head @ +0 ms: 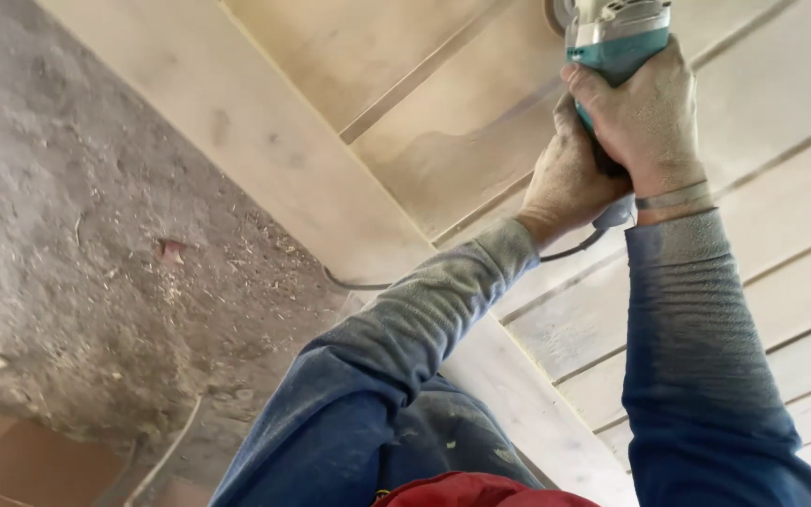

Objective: Sanding a wooden door using an angle grinder equipped with a sanding disc.

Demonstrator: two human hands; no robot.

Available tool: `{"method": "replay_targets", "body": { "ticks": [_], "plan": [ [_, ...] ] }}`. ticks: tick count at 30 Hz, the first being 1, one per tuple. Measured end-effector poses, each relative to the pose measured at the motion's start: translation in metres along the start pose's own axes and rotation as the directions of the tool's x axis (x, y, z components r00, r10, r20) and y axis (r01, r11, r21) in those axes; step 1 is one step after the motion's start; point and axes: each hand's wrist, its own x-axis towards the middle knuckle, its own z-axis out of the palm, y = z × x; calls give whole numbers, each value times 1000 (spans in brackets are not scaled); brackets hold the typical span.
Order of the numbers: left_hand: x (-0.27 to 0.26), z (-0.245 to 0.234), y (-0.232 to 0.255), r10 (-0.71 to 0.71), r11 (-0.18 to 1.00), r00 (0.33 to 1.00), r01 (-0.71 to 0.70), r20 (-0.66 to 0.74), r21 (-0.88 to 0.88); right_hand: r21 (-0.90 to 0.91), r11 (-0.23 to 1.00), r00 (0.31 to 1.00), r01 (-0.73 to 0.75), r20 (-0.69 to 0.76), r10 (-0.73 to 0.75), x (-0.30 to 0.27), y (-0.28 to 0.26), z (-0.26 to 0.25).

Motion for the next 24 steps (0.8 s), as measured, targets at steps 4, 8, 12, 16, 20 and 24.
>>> {"method": "replay_targets", "body": {
  "ticks": [4, 8, 12, 16, 20, 24],
  "plan": [
    [-32, -25, -14, 10, 1000, 996, -11, -93, -8, -93, 990, 993, 109, 62, -104, -14, -41, 23],
    [-74, -38, -42, 159, 986, 969, -167, -191, -26, -134, 982, 973, 131, 208, -101, -42, -53, 54],
    [-102, -54, -51, 42, 999, 989, -43, -142, -1, -62, 982, 951, 180, 266, -158, -65, -84, 74],
    [-122, -68, -57, 51, 998, 968, -62, -244, -34, -62, 969, 924, 240, 320, -209, -77, -109, 87],
    [-130, -76, -61, 61, 989, 953, -97, -297, -109, -41, 955, 908, 292, 325, -264, -81, -112, 98],
    [-136, -76, -57, 1, 988, 962, -42, -272, -145, -62, 944, 901, 325, 324, -289, -88, -116, 98]
  ]
}}
